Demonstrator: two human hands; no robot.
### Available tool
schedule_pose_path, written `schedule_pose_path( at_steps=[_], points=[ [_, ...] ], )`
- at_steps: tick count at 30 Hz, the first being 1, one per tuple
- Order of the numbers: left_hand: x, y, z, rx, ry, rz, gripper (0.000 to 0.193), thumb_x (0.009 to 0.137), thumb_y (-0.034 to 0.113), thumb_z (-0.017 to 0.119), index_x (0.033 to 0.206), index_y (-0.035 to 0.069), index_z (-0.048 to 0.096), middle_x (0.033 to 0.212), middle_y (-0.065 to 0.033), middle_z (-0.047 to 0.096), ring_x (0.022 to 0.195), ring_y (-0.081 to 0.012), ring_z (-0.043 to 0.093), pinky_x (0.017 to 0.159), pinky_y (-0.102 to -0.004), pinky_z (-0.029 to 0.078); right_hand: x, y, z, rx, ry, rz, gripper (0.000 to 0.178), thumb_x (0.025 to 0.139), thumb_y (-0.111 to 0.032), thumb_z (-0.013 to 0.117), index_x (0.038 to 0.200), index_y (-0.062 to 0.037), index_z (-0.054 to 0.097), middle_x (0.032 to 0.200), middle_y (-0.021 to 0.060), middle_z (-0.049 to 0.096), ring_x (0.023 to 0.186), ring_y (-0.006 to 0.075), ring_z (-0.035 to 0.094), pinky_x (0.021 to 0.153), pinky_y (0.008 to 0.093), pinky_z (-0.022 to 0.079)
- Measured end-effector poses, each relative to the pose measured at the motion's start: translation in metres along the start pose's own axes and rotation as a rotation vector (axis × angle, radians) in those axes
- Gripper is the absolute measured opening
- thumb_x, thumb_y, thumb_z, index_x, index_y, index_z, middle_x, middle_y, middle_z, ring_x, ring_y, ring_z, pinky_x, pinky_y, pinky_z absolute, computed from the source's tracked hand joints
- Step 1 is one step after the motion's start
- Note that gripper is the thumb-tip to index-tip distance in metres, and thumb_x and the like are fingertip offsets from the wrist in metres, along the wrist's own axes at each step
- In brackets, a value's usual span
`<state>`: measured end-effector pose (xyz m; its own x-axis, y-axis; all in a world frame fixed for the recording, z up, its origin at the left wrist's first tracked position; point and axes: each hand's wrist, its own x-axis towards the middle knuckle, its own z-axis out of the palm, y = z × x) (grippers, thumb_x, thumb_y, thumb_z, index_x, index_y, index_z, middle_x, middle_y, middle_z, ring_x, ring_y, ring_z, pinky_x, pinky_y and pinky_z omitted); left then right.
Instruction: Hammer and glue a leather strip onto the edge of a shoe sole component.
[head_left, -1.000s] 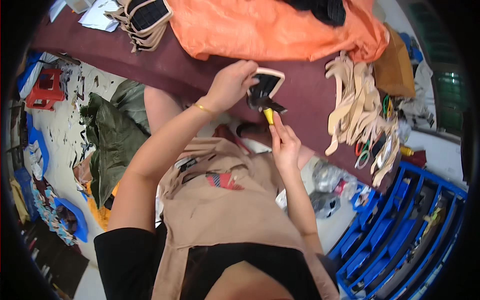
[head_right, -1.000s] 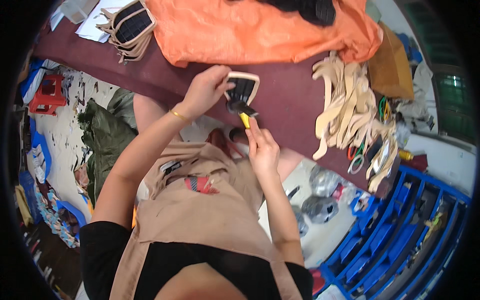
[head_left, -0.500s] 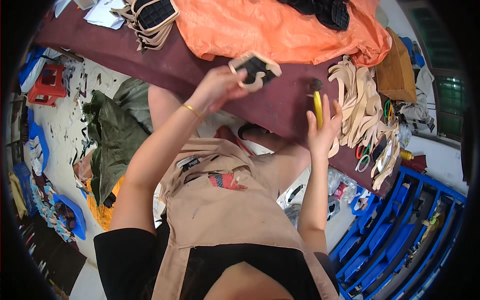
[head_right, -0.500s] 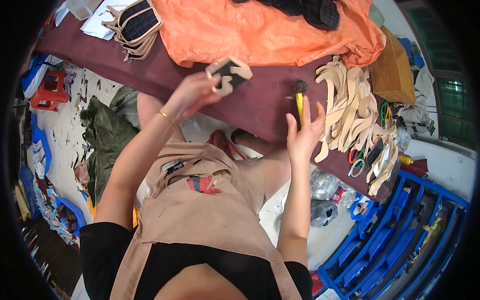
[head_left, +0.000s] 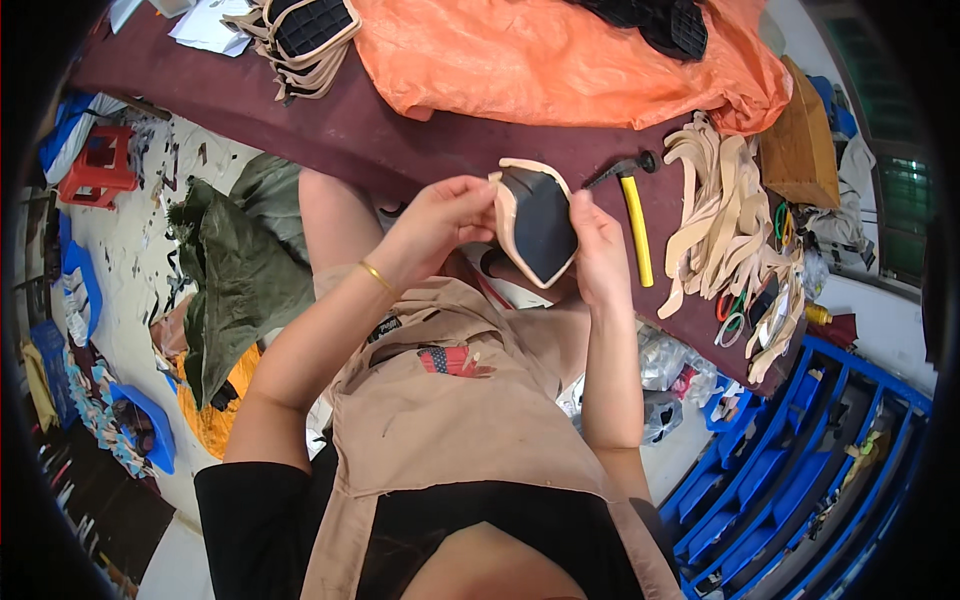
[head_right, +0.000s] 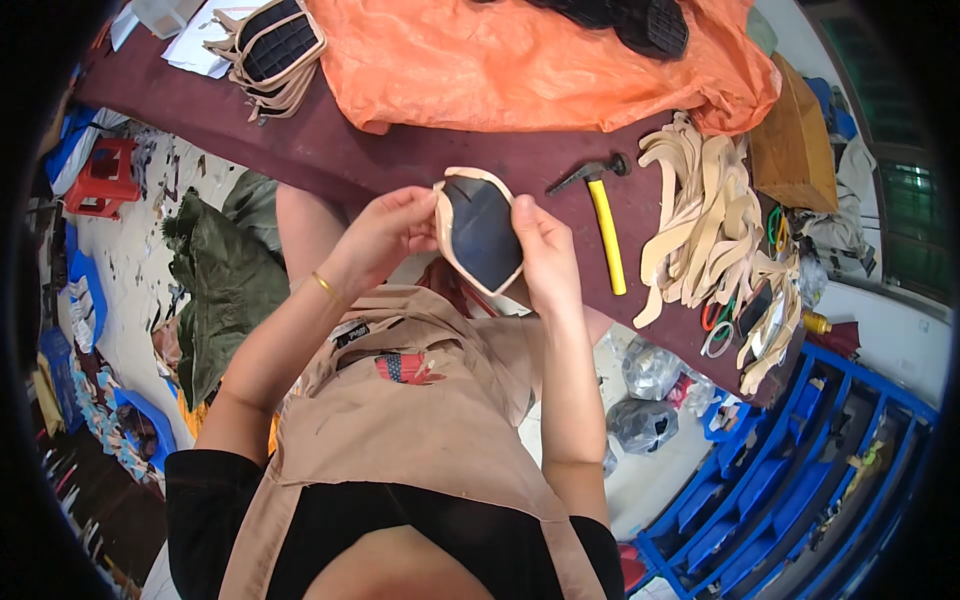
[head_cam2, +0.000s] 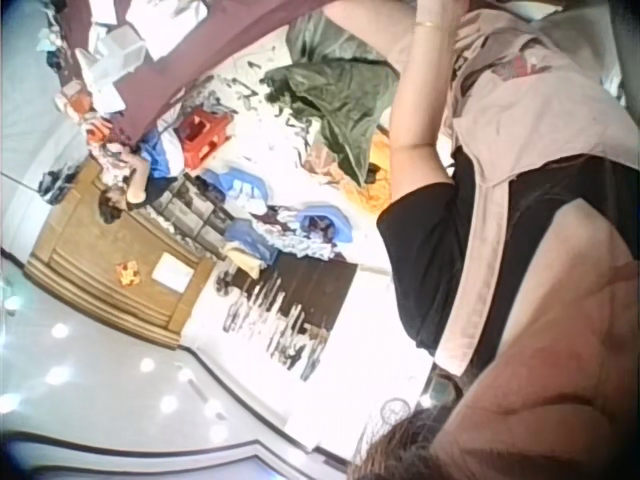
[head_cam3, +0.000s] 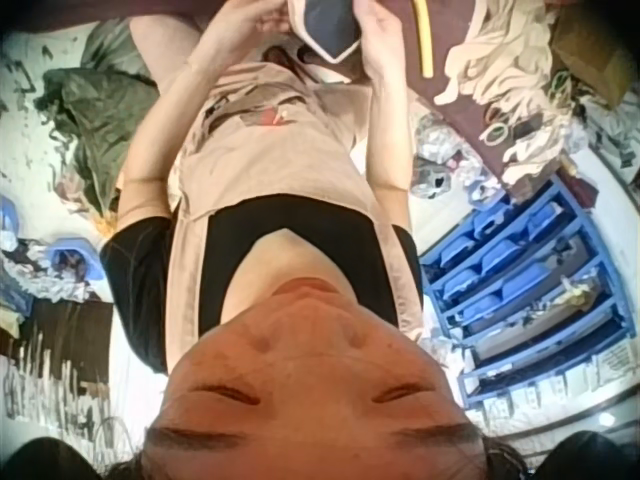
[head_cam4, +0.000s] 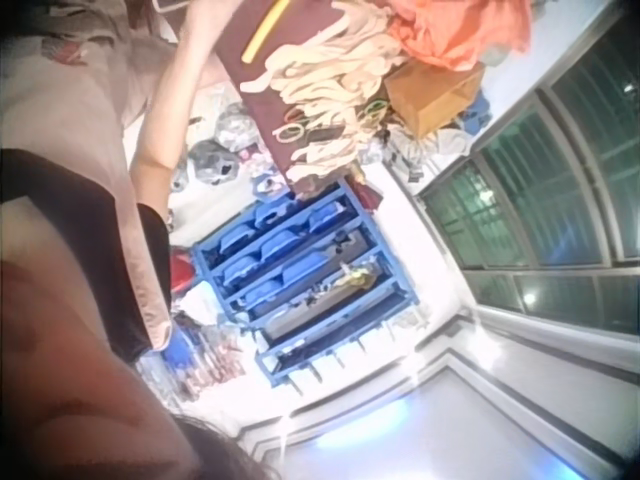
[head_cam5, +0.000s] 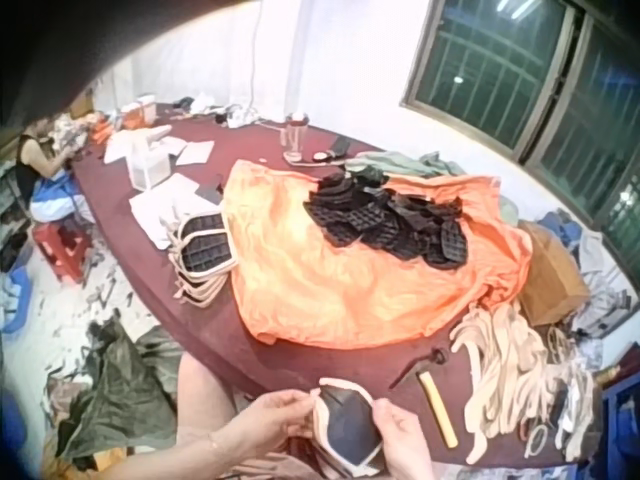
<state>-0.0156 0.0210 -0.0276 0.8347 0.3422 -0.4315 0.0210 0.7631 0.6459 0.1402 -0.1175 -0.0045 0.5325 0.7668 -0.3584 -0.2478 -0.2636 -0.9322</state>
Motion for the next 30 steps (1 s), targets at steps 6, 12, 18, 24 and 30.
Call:
schedule_pose_path(
  at_steps=[6, 12, 18, 24, 30],
  points=[
    [0.002, 0.085, -0.003, 0.351, -0.016, 0.354, 0.021, 0.088, 0.020, 0.061, 0.099, 0.003, 0.062, 0.086, -0.0015, 0.063, 0.077, -0.0078, 0.058, 0.070, -0.0233, 0.047, -0.012, -0.003, -0.006, -0.166, 0.159, -0.211, 0.043, 0.097, -0.022, 0.049, 0.133, -0.0007, 0.042, 0.123, 0.0129, 0.054, 0.113, 0.0159, 0.051, 0.091, 0.0269, 0.042],
    [0.017, 0.247, -0.086, 1.831, 0.201, 1.079, 0.014, 0.088, 0.010, 0.055, 0.097, -0.001, 0.057, 0.095, -0.0108, 0.060, 0.093, -0.0225, 0.056, 0.087, -0.0306, 0.042, -0.035, 0.013, -0.047, -0.138, 0.221, -0.091, 0.038, 0.095, -0.027, 0.051, 0.124, -0.0020, 0.052, 0.114, 0.0098, 0.060, 0.098, 0.0132, 0.058, 0.081, 0.0253, 0.047],
    [0.008, 0.203, -0.139, 2.373, 0.640, 0.733, 0.045, 0.083, 0.039, 0.061, 0.122, 0.017, 0.055, 0.136, -0.0065, 0.046, 0.135, -0.0272, 0.029, 0.103, -0.0587, 0.023, -0.048, 0.045, -0.081, -0.157, 0.351, -0.061, 0.028, 0.093, -0.019, 0.056, 0.115, -0.0024, 0.059, 0.104, 0.0058, 0.063, 0.086, 0.0099, 0.059, 0.073, 0.0225, 0.047],
    [0.029, 0.218, -0.108, 2.429, 0.878, 0.426, 0.050, 0.087, 0.052, 0.052, 0.125, 0.020, 0.055, 0.136, 0.0012, 0.048, 0.139, -0.0223, 0.022, 0.103, -0.0670, 0.008, -0.012, 0.008, -0.189, -0.967, 0.900, -0.402, 0.017, 0.083, -0.015, 0.063, 0.093, -0.0017, 0.066, 0.083, 0.0094, 0.065, 0.073, 0.0222, 0.062, 0.069, 0.0328, 0.049],
    [0.005, 0.204, -0.082, 2.079, 0.808, 1.101, 0.037, 0.089, 0.034, 0.059, 0.118, 0.012, 0.059, 0.124, -0.0025, 0.057, 0.131, -0.0278, 0.037, 0.107, -0.0492, 0.019, 0.020, 0.016, -0.270, -1.352, 1.175, -0.210, 0.034, 0.073, -0.034, 0.071, 0.086, -0.0025, 0.066, 0.081, 0.0118, 0.064, 0.075, 0.0288, 0.061, 0.070, 0.0390, 0.047]
  ],
)
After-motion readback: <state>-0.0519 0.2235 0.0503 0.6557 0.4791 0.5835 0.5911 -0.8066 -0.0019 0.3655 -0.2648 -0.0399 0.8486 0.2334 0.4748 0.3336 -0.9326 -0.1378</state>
